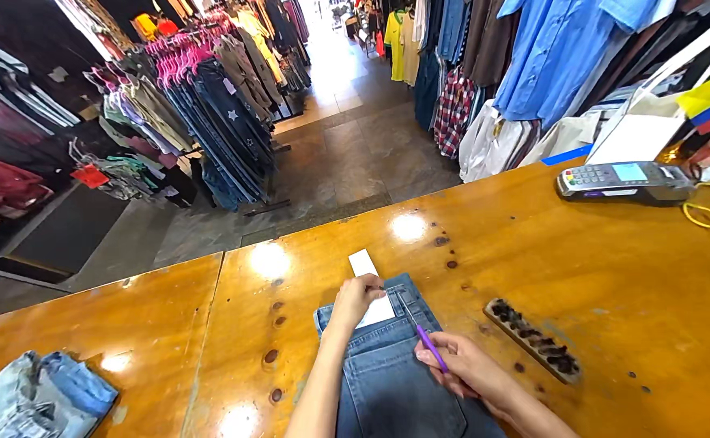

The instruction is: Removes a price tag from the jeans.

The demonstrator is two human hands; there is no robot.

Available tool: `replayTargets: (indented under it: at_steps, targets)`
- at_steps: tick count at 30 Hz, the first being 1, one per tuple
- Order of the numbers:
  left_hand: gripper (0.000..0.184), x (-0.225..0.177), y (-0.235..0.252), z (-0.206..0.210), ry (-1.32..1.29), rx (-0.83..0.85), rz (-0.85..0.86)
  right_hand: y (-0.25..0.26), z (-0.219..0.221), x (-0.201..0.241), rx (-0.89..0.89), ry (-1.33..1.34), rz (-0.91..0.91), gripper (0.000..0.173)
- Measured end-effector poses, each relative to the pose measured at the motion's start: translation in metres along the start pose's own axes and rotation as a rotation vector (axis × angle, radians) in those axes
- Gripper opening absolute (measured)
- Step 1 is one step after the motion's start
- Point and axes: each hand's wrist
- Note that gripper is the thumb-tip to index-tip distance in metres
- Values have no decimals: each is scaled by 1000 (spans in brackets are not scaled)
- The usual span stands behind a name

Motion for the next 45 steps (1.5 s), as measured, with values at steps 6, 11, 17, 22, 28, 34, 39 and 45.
replayTargets:
  at_steps: [6, 11, 17, 22, 28, 34, 39, 45]
  targets:
    - [18, -17, 3, -3, 442, 85, 195, 5, -4, 6, -25, -116, 33, 23]
    - [19, -15, 10, -3, 616, 52, 357, 7, -7, 4, -31, -210, 1, 27]
    - [21, -9, 15, -17, 314, 185, 154, 10, 1, 27, -206, -1054, 17, 45]
    - [21, -30, 12, -23, 529, 196, 156, 12, 19, 54, -167, -1268, 113, 40]
    - [18, -45, 10, -20, 743, 153, 325, 12, 38, 75, -144, -1327, 166, 37]
    - [20, -59, 16, -26, 832, 250, 342, 6, 41, 80, -114, -1316, 152, 38]
    - [21, -66, 25, -34, 768, 397, 196, 6, 48, 81, -95, -1316, 171, 37]
    - [18, -81, 30, -47, 630, 429, 164, 10, 43, 74, -79, -1310, 138, 33]
Point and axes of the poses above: each hand's wrist, its own y-axis towards the middle knuckle, its own z-axis out of the palm, x = y × z, and after that the axes turned 7 degrees about y, right-handed
